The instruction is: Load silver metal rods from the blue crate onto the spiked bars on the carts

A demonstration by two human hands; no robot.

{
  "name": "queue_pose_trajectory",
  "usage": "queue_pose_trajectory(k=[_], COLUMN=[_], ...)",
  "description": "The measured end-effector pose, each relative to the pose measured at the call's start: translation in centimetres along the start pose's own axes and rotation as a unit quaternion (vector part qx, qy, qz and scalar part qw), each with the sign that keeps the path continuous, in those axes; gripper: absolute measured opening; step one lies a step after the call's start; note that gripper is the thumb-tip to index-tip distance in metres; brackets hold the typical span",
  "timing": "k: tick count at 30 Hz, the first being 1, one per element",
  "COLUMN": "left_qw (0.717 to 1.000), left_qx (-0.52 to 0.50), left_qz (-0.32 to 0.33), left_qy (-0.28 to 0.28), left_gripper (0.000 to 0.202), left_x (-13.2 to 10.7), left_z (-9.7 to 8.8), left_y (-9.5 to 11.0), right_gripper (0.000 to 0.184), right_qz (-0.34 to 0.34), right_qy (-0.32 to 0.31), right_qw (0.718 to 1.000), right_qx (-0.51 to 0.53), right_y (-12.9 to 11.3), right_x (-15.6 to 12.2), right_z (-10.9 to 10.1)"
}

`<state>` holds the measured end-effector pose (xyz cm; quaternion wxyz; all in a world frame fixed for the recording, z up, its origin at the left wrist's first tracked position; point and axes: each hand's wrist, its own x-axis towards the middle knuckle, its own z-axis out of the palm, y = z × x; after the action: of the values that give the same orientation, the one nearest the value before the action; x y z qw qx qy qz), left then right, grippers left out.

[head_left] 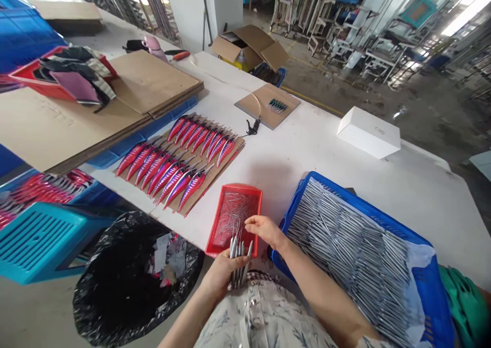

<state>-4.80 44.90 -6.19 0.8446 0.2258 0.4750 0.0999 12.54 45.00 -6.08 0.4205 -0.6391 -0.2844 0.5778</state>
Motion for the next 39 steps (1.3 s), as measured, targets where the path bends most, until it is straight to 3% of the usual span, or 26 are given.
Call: queue_pose_trajectory(k=[3,7,12,15,18,21,24,26,31,34,36,39], left_qw=[1.0,1.0,0.999,1.0,1.0,1.0,1.0,1.0,0.999,0.999,0.999,0.999], left_qx=[0.004,0.011,0.025,0.023,0.012,0.006,0.006,0.006,0.009,0.008,0.008,0.01], left_qz=[-0.006,-0.002,-0.006,-0.008,-0.004,-0.01,-0.018,-0.02,-0.031,-0.025,-0.025,-0.03], left_qy=[-0.004,-0.003,-0.026,-0.02,-0.004,-0.002,-0.004,-0.01,-0.027,-0.023,-0.02,-0.018], left_gripper=[0.023,0.024,0.026,0.023,0.019,0.021,0.02,0.019,0.022,0.02,0.02,0.02], left_x=[0.0,-0.3,-0.6,-0.5,-0.3,-0.1,-0.1,-0.2,-0.3,-0.1,0.1,0.3], left_z=[0.1,0.6,0.5,0.0,-0.2,-0.1,0.2,0.3,0.0,-0.3,-0.3,-0.2], left_y=[0.1,0.1,-0.5,-0.9,-0.9,-0.7,-0.4,-0.4,-0.6,-0.6,-0.5,-0.5], right_gripper=[0.014,0.009,0.012,0.02,0.019,0.013,0.012,0.013,0.02,0.018,0.021,0.023], right_qz=[0.008,0.032,0.002,-0.032,-0.049,-0.013,-0.011,-0.038,-0.098,-0.074,-0.046,0.009], right_qy=[-0.021,0.021,0.108,0.137,0.075,-0.027,-0.011,0.021,0.105,0.061,0.023,-0.005], right_qw=[0.999,0.993,0.985,0.989,0.991,0.989,0.988,0.989,0.985,0.989,0.996,0.997], right_qx=[0.048,0.11,0.134,0.044,-0.101,-0.144,-0.151,-0.145,-0.094,-0.109,-0.073,0.072], right_y=[0.5,0.8,-0.3,-1.3,-1.3,-0.1,0.9,0.7,-1.9,-1.9,-1.0,0.5], right_x=[-1.4,-1.5,1.1,1.9,0.7,-1.3,-2.3,-2.0,0.7,1.4,1.1,0.1], right_z=[1.9,3.1,0.5,-1.5,-1.3,1.0,3.0,2.9,-1.3,-2.5,-1.5,1.3])
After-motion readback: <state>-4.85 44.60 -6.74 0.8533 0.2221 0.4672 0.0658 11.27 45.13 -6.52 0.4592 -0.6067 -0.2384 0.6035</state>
